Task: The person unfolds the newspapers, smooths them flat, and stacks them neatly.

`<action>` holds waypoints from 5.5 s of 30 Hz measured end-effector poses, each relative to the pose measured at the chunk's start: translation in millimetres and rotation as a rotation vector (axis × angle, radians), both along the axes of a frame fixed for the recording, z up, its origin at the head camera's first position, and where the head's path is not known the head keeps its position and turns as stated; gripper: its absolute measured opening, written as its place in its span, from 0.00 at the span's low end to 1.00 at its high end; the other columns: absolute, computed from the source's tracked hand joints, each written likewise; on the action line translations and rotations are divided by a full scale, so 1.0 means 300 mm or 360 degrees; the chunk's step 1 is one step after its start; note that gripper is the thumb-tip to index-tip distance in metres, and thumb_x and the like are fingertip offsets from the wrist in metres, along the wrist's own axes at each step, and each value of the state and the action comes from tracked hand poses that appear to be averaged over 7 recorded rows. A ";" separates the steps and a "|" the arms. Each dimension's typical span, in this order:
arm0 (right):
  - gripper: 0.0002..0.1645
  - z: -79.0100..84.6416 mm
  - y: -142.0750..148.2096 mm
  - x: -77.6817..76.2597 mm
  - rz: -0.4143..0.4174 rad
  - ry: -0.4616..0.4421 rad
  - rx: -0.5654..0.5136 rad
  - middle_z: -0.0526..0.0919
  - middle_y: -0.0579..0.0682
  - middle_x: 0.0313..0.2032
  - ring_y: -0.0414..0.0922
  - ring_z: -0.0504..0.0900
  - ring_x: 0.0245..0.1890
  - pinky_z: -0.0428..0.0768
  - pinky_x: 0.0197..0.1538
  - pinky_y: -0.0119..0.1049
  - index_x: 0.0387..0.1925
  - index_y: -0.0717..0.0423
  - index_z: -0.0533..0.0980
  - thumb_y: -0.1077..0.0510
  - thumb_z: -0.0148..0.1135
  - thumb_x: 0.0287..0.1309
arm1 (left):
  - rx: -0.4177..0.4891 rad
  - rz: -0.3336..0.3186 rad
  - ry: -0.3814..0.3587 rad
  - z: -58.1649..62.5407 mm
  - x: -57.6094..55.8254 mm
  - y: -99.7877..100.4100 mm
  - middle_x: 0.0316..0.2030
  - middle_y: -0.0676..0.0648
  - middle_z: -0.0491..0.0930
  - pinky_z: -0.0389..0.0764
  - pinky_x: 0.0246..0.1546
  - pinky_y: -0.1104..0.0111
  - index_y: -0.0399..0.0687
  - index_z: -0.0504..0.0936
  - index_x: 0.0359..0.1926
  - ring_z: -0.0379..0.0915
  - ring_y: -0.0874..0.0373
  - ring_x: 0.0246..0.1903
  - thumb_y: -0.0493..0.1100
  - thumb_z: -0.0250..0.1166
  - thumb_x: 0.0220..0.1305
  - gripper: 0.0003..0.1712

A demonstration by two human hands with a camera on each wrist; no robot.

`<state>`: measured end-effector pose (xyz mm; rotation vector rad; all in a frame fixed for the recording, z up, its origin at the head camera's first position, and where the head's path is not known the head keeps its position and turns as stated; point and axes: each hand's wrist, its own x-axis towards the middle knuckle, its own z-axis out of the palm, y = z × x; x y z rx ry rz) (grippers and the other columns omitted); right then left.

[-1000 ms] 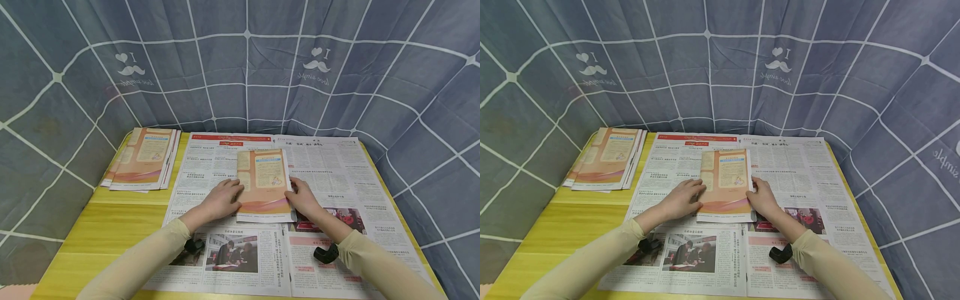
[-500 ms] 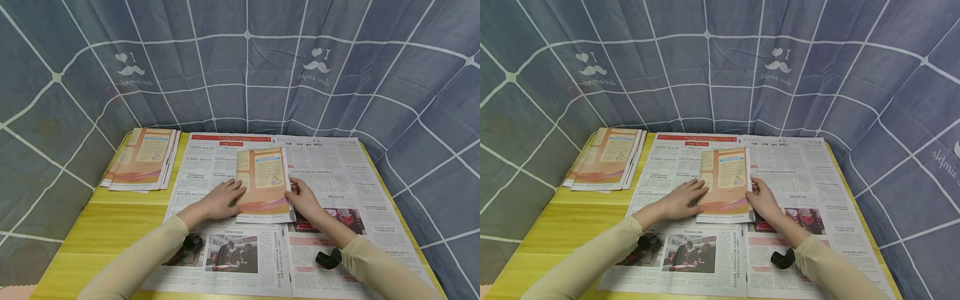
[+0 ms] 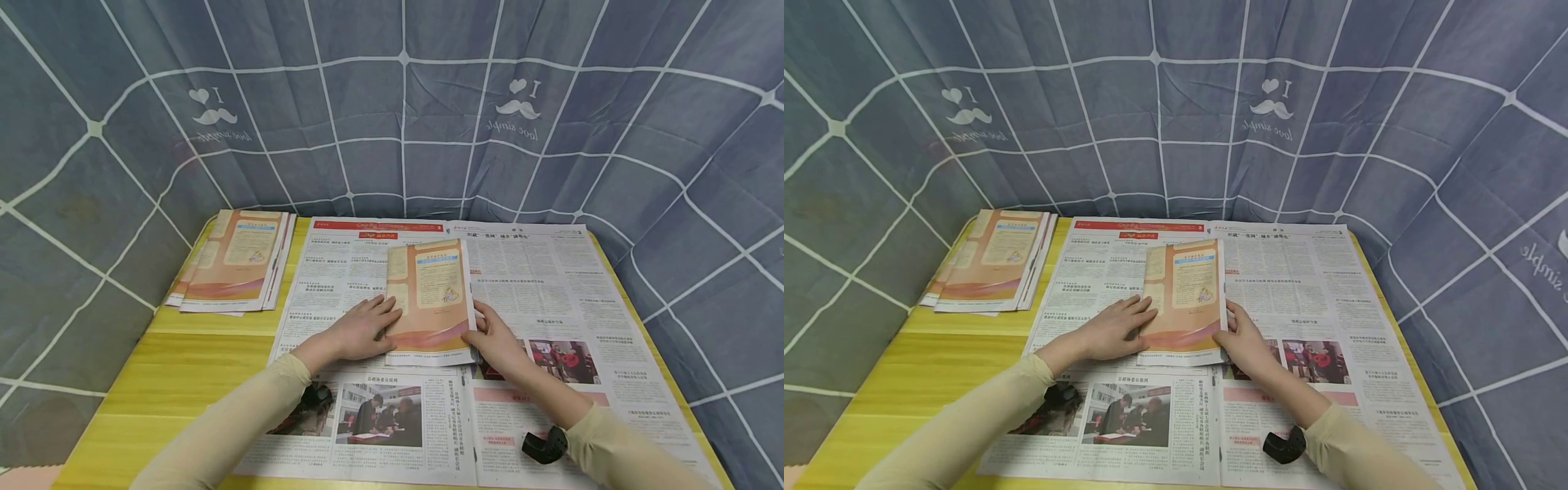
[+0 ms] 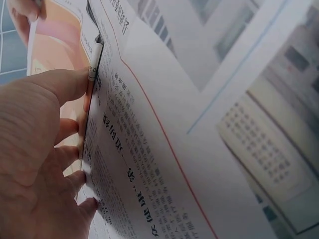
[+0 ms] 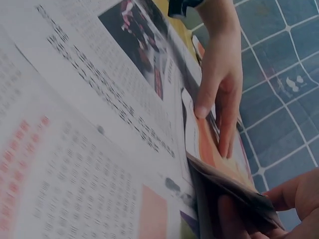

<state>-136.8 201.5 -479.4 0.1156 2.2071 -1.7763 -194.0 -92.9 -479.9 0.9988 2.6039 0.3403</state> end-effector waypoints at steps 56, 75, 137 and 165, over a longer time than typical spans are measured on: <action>0.30 0.164 -0.408 -0.044 0.0346 0.0473 -0.0134 0.83 0.53 0.56 0.46 0.86 0.47 0.83 0.49 0.42 0.78 0.51 0.61 0.60 0.47 0.79 | 0.1577 0.0894 -0.1104 0.277 -0.017 -0.201 0.78 0.39 0.55 0.69 0.67 0.52 0.46 0.44 0.83 0.60 0.41 0.73 0.57 0.39 0.84 0.37; 0.28 0.134 -0.568 -0.090 0.0407 0.0398 -0.0186 0.83 0.57 0.57 0.47 0.86 0.44 0.83 0.43 0.39 0.76 0.52 0.64 0.61 0.46 0.79 | 0.1617 0.1136 -0.1136 0.268 -0.039 -0.261 0.79 0.39 0.51 0.69 0.67 0.52 0.46 0.44 0.83 0.58 0.42 0.73 0.60 0.41 0.83 0.39; 0.34 0.010 0.025 -0.117 0.0011 0.0243 0.0405 0.66 0.61 0.72 0.60 0.63 0.73 0.65 0.70 0.57 0.77 0.57 0.59 0.49 0.51 0.79 | 0.1307 0.1192 -0.0965 0.082 -0.045 -0.447 0.73 0.28 0.60 0.84 0.47 0.58 0.41 0.33 0.82 0.79 0.43 0.54 0.34 0.49 0.80 0.43; 0.41 -0.008 0.039 -0.146 -0.0235 -0.0134 -0.0144 0.59 0.65 0.74 0.58 0.74 0.63 0.81 0.53 0.43 0.81 0.60 0.44 0.57 0.50 0.78 | 0.1241 0.1281 -0.0866 0.018 -0.055 -0.404 0.75 0.27 0.55 0.79 0.56 0.55 0.40 0.38 0.82 0.67 0.35 0.66 0.32 0.50 0.77 0.42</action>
